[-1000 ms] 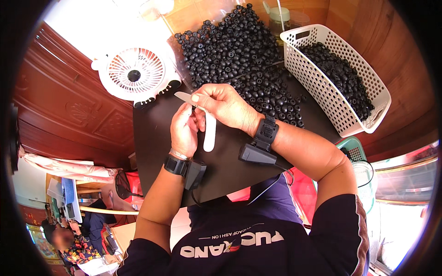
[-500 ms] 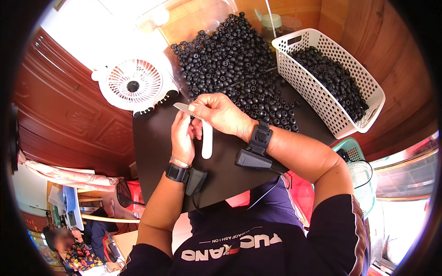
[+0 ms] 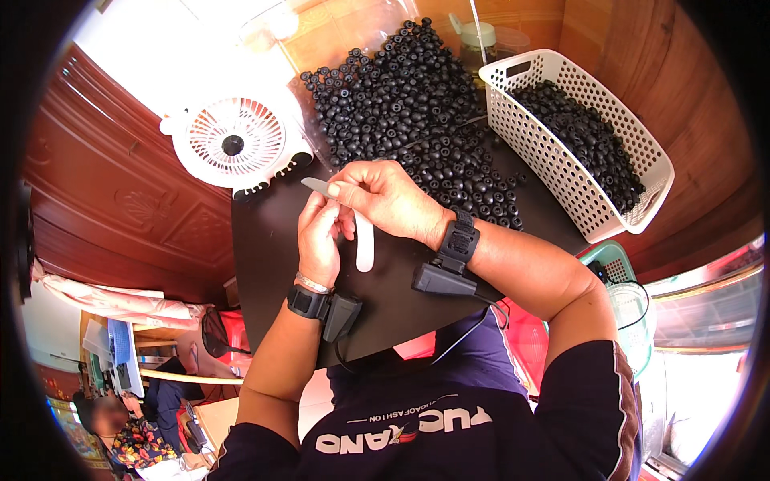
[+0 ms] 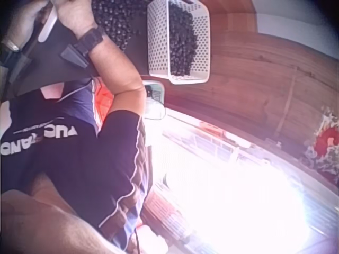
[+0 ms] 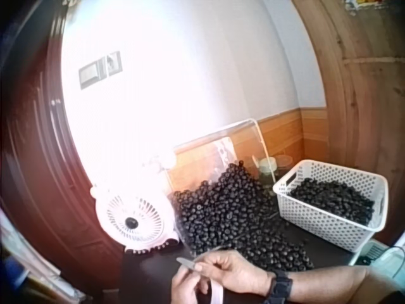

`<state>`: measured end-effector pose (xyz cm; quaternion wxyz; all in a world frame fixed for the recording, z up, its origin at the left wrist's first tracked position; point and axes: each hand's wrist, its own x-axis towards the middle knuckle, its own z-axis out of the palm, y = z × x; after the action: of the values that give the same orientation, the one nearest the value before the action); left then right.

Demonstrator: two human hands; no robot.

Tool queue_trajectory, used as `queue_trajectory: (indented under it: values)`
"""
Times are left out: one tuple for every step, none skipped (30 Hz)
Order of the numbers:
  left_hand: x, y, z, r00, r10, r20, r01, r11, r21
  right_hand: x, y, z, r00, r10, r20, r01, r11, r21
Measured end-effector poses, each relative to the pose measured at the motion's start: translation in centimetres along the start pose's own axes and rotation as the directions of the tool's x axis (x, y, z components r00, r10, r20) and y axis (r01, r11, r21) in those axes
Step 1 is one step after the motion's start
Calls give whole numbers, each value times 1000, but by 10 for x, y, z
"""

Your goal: The recorder is using a small knife to de-stem and clean black grapes from a large pile on a table.

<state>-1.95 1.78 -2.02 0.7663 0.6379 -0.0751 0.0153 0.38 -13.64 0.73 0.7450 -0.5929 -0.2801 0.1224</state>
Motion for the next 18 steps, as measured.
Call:
queue_trajectory:
  values:
    - [-1, 3, 1, 1000, 15, -11, -16, 998, -59, -1, -1, 1, 1000, 2, 8, -3, 998, 55]
    - [-1, 6, 1, 1000, 16, -13, -17, 998, -57, -1, -3, 1, 999, -26, -27, 28, 997, 69]
    - [-2, 11, 0, 1000, 26, 13, -24, 992, -124, -2, -4, 1, 997, -55, -61, 60, 995, 82]
    - [-2, 14, -1, 999, 38, 38, -30, 981, -191, -1, -2, -1, 992, -88, -93, 99, 989, 112]
    - [-2, 15, -3, 999, 41, 34, -33, 981, -190, 5, -3, 3, 947, -274, -165, 264, 961, -85]
    - [-3, 17, -5, 996, 46, 75, -28, 974, -227, 2, -10, 2, 967, -212, -140, 214, 977, -3]
    - [-4, 18, -6, 992, 53, 116, -20, 965, -263, -2, -18, 2, 983, -150, -109, 159, 984, 76]
    - [-5, 18, -6, 992, 44, 120, -6, 954, -300, -3, -20, 3, 983, -150, -106, 159, 984, 76]
    - [-6, 18, -5, 992, 45, 118, -8, 954, -300, -4, -21, 4, 977, -206, -61, 207, 978, 23]
    - [-6, 17, -4, 991, 61, 115, -17, 938, -345, -4, -22, 4, 966, -258, -13, 258, 966, -28]
    - [-6, 16, -4, 991, 76, 113, -26, 921, -389, -3, -19, 3, 966, -259, -11, 258, 966, -28]
    - [-7, 15, -5, 991, 77, 112, -28, 921, -390, -1, -14, 1, 918, -393, 45, 391, 883, -260]
    - [-8, 14, -6, 993, 78, 83, -38, 914, -405, 0, -12, 0, 855, -502, 133, 501, 729, -467]
    - [-9, 14, -8, 996, 79, 48, -51, 907, -418, 1, -12, 1, 839, -516, 175, 527, 687, -500]
    - [-8, 14, -11, 996, 81, 43, -56, 907, -417, 0, -13, 4, 837, -516, 179, 530, 687, -496]
    - [-8, 15, -13, 996, 74, 43, -48, 900, -434, -1, -15, 7, 831, -523, 187, 532, 654, -538]
    - [-7, 17, -13, 997, 66, 49, -37, 891, -453, -2, -17, 7, 826, -530, 191, 530, 617, -582]
    - [-7, 20, -12, 997, 68, 47, -40, 891, -453, -3, -17, 7, 822, -525, 219, 535, 581, -614]
